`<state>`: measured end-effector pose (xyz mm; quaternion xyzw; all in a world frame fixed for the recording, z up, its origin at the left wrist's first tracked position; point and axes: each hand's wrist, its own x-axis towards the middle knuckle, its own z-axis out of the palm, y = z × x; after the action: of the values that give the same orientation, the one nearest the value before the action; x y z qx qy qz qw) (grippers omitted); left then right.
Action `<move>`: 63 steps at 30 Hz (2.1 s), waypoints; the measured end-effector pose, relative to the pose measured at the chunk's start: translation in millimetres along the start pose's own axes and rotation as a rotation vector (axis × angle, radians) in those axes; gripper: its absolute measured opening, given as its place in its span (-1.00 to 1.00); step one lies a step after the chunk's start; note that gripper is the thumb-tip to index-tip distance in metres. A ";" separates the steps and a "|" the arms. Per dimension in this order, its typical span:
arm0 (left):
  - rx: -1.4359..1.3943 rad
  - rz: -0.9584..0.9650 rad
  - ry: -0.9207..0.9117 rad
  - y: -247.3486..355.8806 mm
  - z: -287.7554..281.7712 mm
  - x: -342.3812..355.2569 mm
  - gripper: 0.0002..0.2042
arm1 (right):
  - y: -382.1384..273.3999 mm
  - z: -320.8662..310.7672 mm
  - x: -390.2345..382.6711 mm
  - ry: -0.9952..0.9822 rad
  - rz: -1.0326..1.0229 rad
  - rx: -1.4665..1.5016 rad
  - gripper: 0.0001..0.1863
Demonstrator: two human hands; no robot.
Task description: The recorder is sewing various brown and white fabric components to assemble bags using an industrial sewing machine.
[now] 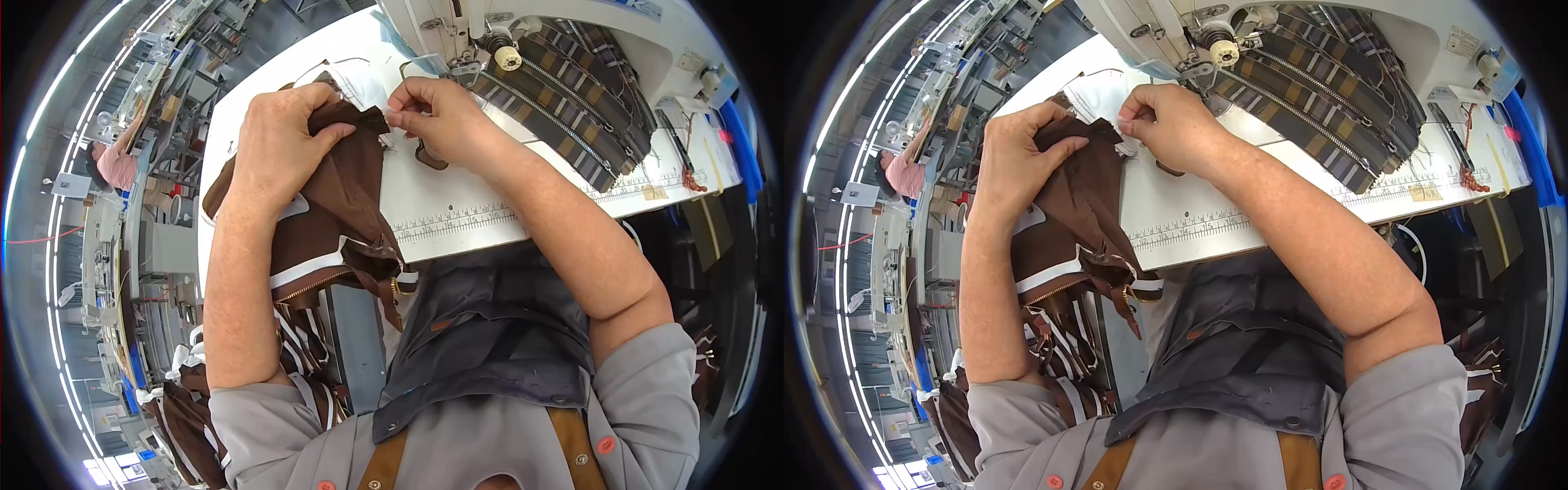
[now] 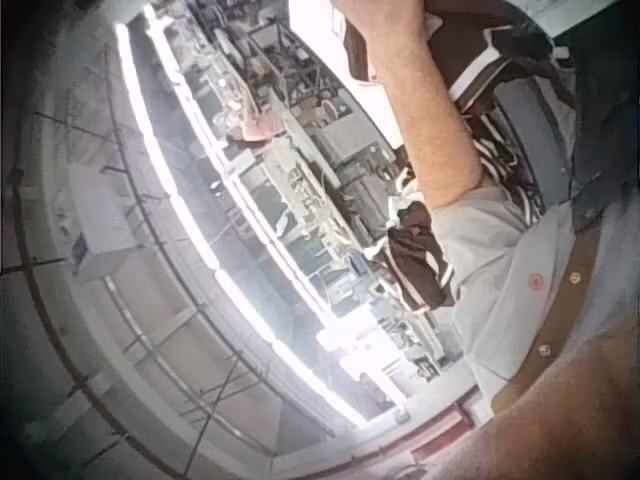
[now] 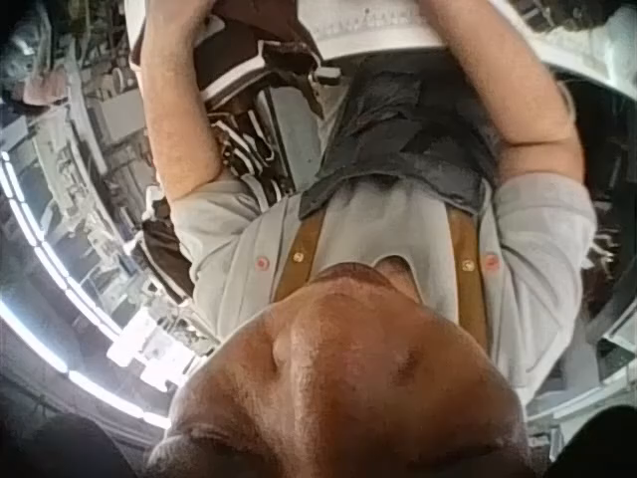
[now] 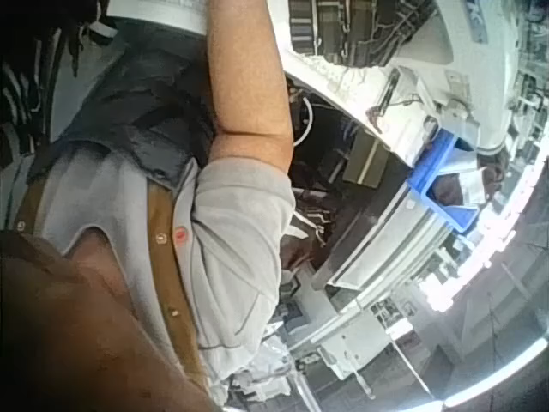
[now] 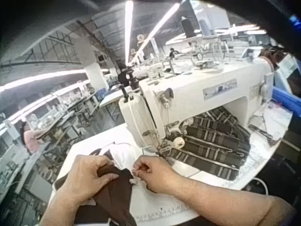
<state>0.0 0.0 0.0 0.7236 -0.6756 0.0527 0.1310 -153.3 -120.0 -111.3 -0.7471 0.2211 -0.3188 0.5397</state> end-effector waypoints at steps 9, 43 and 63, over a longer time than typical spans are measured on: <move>-0.033 0.165 0.150 -1.7 18.9 7.0 -0.71 | 1.6 -10.8 -0.3 -0.089 0.076 -0.017 -0.80; 0.251 0.419 0.255 -20.8 25.8 22.5 -0.09 | -14.9 7.4 -10.0 0.172 -0.184 -0.199 -0.78; 0.458 0.402 0.112 -66.6 -39.8 -55.6 -0.85 | -74.2 71.9 3.0 -0.062 -0.768 -0.555 -0.91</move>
<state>65.5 67.4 16.3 0.5823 -0.7674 0.2681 -0.0118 -100.8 -50.4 -55.7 -0.9000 -0.0107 -0.4017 0.1690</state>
